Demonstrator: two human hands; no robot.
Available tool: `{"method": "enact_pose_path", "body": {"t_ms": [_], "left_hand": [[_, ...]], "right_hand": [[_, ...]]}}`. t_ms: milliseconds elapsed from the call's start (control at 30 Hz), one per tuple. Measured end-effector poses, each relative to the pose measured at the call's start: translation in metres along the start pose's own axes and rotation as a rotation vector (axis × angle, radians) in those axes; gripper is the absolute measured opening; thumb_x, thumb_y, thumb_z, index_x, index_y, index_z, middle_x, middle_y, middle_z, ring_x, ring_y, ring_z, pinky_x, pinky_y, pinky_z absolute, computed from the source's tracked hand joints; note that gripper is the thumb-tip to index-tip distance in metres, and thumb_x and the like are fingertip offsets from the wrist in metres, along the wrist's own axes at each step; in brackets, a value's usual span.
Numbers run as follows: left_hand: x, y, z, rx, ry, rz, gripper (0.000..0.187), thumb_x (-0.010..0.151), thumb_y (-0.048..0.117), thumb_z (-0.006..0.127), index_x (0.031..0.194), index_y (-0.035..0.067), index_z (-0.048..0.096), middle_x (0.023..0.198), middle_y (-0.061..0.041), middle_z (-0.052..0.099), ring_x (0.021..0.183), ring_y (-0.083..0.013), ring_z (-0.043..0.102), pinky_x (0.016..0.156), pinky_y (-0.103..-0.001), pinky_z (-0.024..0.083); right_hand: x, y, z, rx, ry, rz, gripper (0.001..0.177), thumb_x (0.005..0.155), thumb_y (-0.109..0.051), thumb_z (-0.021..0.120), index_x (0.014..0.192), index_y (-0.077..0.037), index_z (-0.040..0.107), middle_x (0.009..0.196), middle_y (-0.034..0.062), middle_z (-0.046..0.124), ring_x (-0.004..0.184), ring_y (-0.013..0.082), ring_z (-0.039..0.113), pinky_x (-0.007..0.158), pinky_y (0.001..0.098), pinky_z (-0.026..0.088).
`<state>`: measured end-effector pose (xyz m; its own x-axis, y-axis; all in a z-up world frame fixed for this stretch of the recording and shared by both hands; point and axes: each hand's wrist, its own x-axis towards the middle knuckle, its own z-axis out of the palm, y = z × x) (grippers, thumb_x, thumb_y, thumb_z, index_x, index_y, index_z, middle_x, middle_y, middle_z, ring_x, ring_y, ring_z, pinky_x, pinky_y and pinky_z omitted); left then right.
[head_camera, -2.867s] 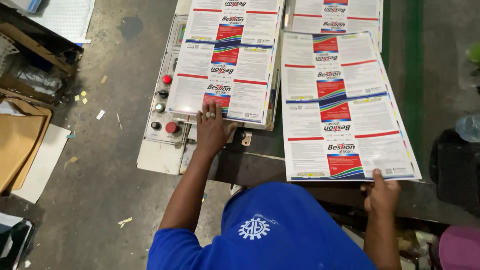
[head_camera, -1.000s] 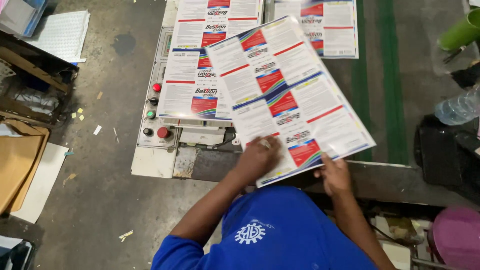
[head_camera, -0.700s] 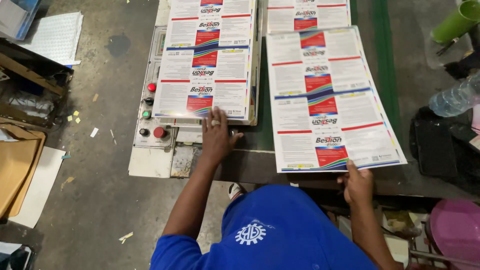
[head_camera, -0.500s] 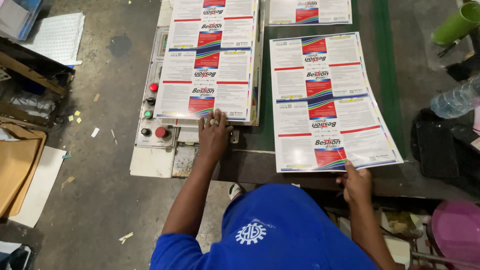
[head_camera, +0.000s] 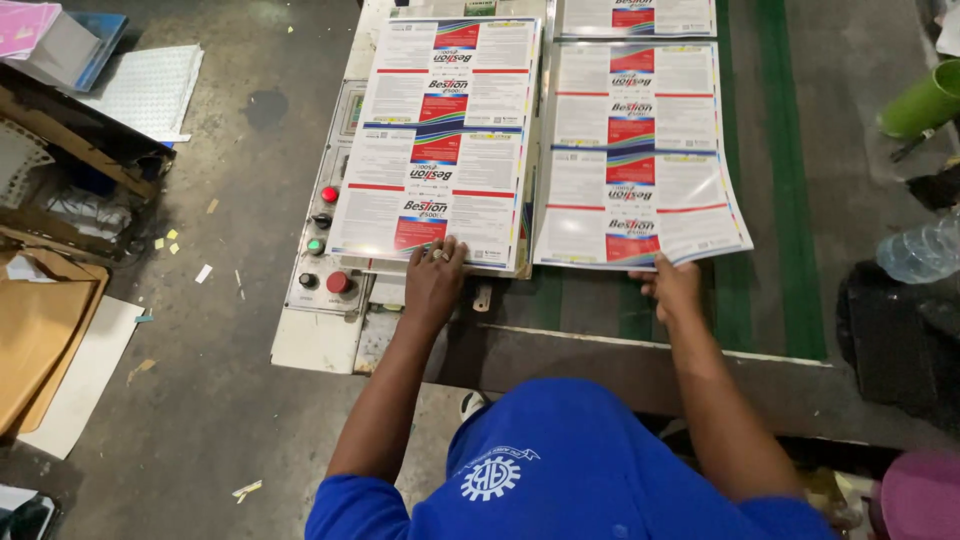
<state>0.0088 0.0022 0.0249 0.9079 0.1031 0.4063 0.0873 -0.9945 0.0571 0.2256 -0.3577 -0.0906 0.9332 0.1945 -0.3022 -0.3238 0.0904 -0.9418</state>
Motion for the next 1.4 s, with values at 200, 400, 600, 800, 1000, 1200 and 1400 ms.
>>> {"method": "enact_pose_path", "body": {"t_ms": [200, 400, 600, 800, 1000, 1200, 1400], "left_hand": [[0.009, -0.028, -0.005, -0.171, 0.030, 0.166, 0.021, 0.093, 0.010, 0.061, 0.113, 0.007, 0.068, 0.107, -0.016, 0.076, 0.097, -0.0316, 0.072, 0.088, -0.045, 0.054], [0.018, -0.021, -0.017, -0.175, -0.012, -0.074, 0.007, 0.091, 0.011, 0.066, 0.085, 0.011, 0.071, 0.069, -0.013, 0.068, 0.070, -0.0336, 0.068, 0.070, -0.046, 0.054], [0.022, -0.049, -0.032, -0.486, 0.189, -0.203, 0.009, 0.092, 0.008, 0.070, 0.097, 0.014, 0.074, 0.080, -0.011, 0.071, 0.070, -0.0302, 0.071, 0.061, -0.041, 0.055], [0.039, 0.023, -0.060, -0.305, 0.302, 0.147, 0.031, 0.088, -0.001, 0.069, 0.118, 0.006, 0.070, 0.093, -0.016, 0.075, 0.066, -0.0308, 0.068, 0.059, -0.044, 0.052], [0.024, 0.131, -0.019, -0.507, -0.068, 0.320, 0.034, 0.091, 0.018, 0.066, 0.122, 0.003, 0.066, 0.095, -0.015, 0.071, 0.090, -0.0344, 0.073, 0.089, -0.048, 0.056], [0.021, 0.108, -0.006, -0.364, -0.071, 0.320, 0.035, 0.095, 0.026, 0.064, 0.121, 0.002, 0.059, 0.109, -0.020, 0.072, 0.087, -0.0369, 0.073, 0.092, -0.053, 0.054], [0.030, 0.029, -0.015, -0.008, 0.172, 0.127, 0.079, 0.080, 0.052, 0.063, 0.133, -0.005, 0.050, 0.130, -0.031, 0.063, 0.120, -0.0466, 0.062, 0.102, -0.059, 0.044]], "right_hand": [[0.082, -0.013, 0.015, 0.030, 0.026, 0.001, 0.027, 0.105, -0.015, 0.052, 0.130, -0.005, 0.058, 0.104, 0.0102, 0.075, 0.076, 0.0219, 0.075, 0.046, 0.0284, 0.045], [0.092, -0.022, 0.003, 0.100, -0.098, 0.135, 0.040, 0.109, -0.030, 0.053, 0.138, -0.003, 0.053, 0.112, 0.0123, 0.076, 0.083, 0.0222, 0.075, 0.053, 0.0296, 0.051], [-0.007, -0.006, -0.004, 0.096, -0.109, 0.113, 0.057, 0.102, -0.021, 0.056, 0.155, -0.009, 0.038, 0.115, 0.0169, 0.074, 0.084, 0.0214, 0.073, 0.057, 0.0293, 0.052], [-0.091, -0.029, 0.046, 0.062, -0.232, 0.070, 0.050, 0.102, -0.024, 0.059, 0.146, -0.002, 0.053, 0.113, 0.0156, 0.074, 0.082, 0.0176, 0.072, 0.055, 0.0284, 0.049], [-0.107, -0.003, 0.061, 0.220, -0.700, 0.051, 0.038, 0.113, -0.028, 0.059, 0.128, 0.007, 0.064, 0.103, 0.0127, 0.073, 0.088, 0.0193, 0.071, 0.070, 0.0342, 0.060], [-0.117, -0.018, 0.025, 0.238, -0.123, 0.034, 0.031, 0.099, -0.015, 0.059, 0.129, -0.007, 0.056, 0.100, 0.0047, 0.071, 0.075, 0.0150, 0.066, 0.052, 0.0304, 0.051], [-0.119, 0.014, -0.056, 0.161, 0.122, -0.050, 0.029, 0.105, -0.011, 0.060, 0.132, -0.001, 0.055, 0.099, 0.0091, 0.068, 0.071, 0.0160, 0.062, 0.049, 0.0302, 0.049]]}}
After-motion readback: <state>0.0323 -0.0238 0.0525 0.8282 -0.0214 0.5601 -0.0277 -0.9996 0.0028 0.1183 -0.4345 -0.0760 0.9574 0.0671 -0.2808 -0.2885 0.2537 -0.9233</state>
